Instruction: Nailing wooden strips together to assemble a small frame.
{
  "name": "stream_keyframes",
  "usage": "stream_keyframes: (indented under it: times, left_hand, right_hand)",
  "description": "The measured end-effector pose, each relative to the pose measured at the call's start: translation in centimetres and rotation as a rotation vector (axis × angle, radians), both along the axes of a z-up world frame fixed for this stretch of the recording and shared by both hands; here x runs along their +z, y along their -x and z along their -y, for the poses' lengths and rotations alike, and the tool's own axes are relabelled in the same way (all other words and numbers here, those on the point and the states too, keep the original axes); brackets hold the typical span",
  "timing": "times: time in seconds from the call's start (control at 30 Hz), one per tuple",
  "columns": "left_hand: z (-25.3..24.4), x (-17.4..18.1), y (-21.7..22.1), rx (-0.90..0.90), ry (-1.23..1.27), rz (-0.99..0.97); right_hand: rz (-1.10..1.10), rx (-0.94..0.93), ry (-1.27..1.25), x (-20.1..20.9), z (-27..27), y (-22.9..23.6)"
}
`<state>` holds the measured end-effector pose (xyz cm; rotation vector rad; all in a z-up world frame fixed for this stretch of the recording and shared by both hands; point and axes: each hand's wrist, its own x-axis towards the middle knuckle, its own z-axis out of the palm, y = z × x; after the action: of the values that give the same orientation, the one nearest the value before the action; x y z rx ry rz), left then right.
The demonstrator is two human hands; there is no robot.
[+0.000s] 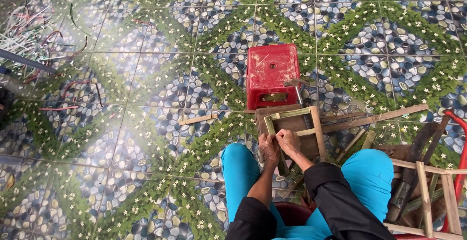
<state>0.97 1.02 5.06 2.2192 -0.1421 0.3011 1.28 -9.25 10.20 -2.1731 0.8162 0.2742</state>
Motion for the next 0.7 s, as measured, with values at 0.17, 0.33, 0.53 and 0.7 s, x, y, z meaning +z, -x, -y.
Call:
stream_keyframes:
  times: [0.17,0.33,0.53,0.7]
  left_hand:
    - [0.4,-1.8,0.1,0.022,-0.078,0.049]
    - [0.2,0.4,0.2,-0.060,-0.033,0.006]
    - [0.7,-1.2,1.2,-0.217,-0.129,0.067]
    - [1.1,-2.1,1.8,-0.394,-0.314,0.119]
  right_hand:
    - [0.024,0.004,0.004,-0.5,0.1,0.1]
    - [0.122,0.007,-0.078,0.5,2.2,0.5]
    - [0.366,0.096,0.312,3.3,9.3,-1.2]
    - [0.234,0.167,0.372,-0.2,14.3,-5.5]
